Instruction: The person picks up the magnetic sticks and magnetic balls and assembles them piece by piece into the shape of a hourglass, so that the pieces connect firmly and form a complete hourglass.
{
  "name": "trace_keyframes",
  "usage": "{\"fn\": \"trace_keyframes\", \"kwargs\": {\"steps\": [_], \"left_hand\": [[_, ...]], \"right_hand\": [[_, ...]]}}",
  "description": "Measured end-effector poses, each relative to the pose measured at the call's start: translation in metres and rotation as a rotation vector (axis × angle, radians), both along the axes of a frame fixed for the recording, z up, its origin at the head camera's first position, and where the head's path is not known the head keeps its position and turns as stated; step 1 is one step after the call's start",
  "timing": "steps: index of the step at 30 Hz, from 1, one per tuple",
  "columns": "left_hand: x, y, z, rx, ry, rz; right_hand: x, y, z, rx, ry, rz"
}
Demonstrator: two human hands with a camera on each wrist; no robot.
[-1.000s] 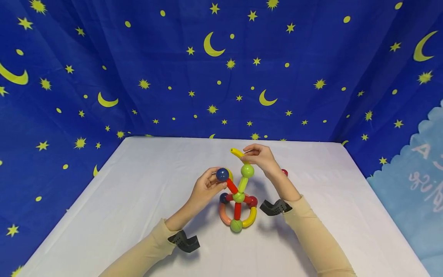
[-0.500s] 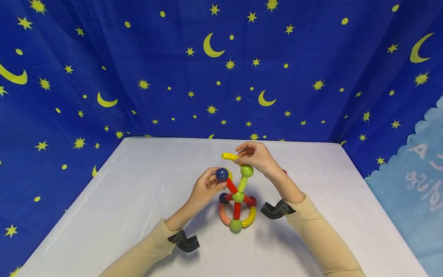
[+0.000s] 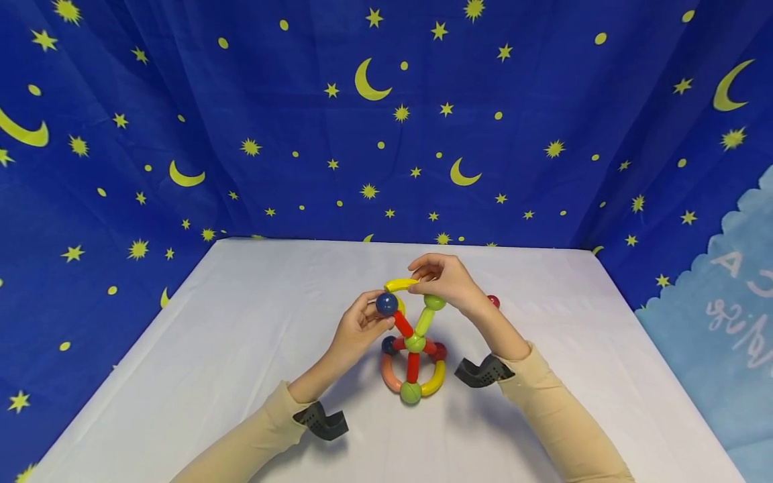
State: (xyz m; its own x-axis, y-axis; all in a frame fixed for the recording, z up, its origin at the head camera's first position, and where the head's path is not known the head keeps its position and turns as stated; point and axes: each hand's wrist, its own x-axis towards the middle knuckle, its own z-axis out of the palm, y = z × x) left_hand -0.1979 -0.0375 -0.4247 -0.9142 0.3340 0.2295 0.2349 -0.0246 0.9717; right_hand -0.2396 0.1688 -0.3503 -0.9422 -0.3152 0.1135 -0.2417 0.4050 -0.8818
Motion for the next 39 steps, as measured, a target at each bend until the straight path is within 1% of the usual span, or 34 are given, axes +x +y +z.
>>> {"fn": "trace_keyframes", "kwargs": {"steps": [8,14,18,23,26,28,33,35,39], "left_hand": [[0.000,0.000,-0.001,-0.004,-0.009,0.019],[0.001,0.000,0.001,-0.019,0.004,0.023],[0.000,0.000,0.000,-0.020,0.028,0.017],[0.001,0.001,0.000,-0.031,0.072,0.020],[0.001,0.001,0.000,-0.030,0.092,0.034],[0.002,0.001,0.000,-0.019,0.093,0.042],[0.003,0.000,-0.001,0.004,0.081,0.051],[0.003,-0.001,-0.001,0.007,0.098,0.052],[0.003,0.000,-0.003,0.006,0.155,0.055]], "right_hand": [[0.001,0.004,-0.005,0.006,0.004,-0.003],[0.002,0.006,-0.008,0.011,-0.026,-0.009],[0.006,0.008,-0.009,-0.005,-0.035,-0.014],[0.017,0.018,-0.008,-0.003,-0.048,-0.047],[0.023,0.026,-0.008,0.022,-0.060,-0.034],[0.026,0.031,-0.009,0.029,-0.067,-0.008],[0.029,0.037,-0.012,-0.001,-0.081,0.032],[0.029,0.037,-0.012,-0.021,-0.084,0.033],[0.028,0.037,-0.015,-0.062,-0.088,0.026]]}}
